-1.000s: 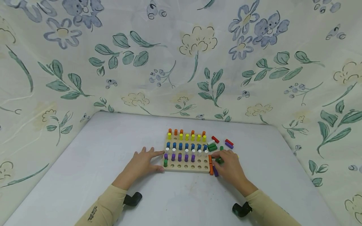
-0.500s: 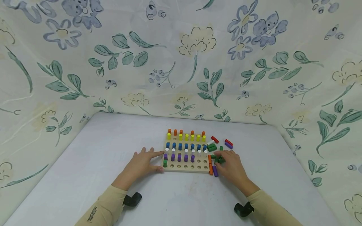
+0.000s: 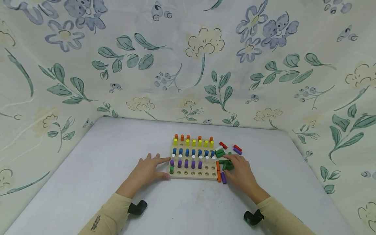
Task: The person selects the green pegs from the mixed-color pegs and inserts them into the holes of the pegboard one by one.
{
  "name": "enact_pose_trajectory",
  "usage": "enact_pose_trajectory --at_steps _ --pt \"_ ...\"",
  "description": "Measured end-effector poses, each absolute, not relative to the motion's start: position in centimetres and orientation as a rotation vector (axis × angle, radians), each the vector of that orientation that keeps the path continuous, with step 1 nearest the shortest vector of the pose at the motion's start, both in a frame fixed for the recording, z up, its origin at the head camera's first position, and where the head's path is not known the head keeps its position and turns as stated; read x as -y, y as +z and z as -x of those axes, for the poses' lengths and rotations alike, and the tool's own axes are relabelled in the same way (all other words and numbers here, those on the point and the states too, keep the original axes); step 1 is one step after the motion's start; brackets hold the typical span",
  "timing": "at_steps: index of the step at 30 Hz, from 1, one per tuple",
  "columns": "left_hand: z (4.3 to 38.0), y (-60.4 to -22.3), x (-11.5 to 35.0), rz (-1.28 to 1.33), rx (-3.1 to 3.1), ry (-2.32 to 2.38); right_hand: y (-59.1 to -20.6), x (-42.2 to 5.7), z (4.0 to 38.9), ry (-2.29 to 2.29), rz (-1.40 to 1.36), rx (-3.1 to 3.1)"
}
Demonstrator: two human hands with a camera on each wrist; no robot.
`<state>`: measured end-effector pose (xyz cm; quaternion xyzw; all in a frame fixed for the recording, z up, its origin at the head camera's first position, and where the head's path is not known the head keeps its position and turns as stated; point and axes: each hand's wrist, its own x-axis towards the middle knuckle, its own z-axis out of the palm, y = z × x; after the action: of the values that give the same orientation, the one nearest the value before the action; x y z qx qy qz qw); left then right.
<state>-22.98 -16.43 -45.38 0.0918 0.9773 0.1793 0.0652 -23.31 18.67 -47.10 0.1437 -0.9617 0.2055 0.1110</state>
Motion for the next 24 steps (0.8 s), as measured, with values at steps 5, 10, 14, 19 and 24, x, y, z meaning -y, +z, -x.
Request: enact_pose_trajectory --at_steps 5,10,14,19,24 --pt "23.00 -45.39 16.50 -0.280 -2.947 0.548 -47.18 -18.62 23.51 0.582 -0.416 2.821" --pt "23.05 -45.55 16.56 -0.288 -2.948 0.552 -47.17 -18.53 23.58 0.579 -0.409 2.828" --pt "23.04 -45.67 16.61 -0.302 -2.953 0.549 -47.24 -18.39 23.70 0.575 -0.394 2.857" --pt "22.98 -45.68 16.62 -0.304 -2.962 0.549 -47.21 -18.24 23.88 0.571 -0.368 2.884" --pt "23.00 -45.67 16.62 -0.306 -2.968 0.544 -47.19 -18.30 24.08 0.569 -0.369 2.892"
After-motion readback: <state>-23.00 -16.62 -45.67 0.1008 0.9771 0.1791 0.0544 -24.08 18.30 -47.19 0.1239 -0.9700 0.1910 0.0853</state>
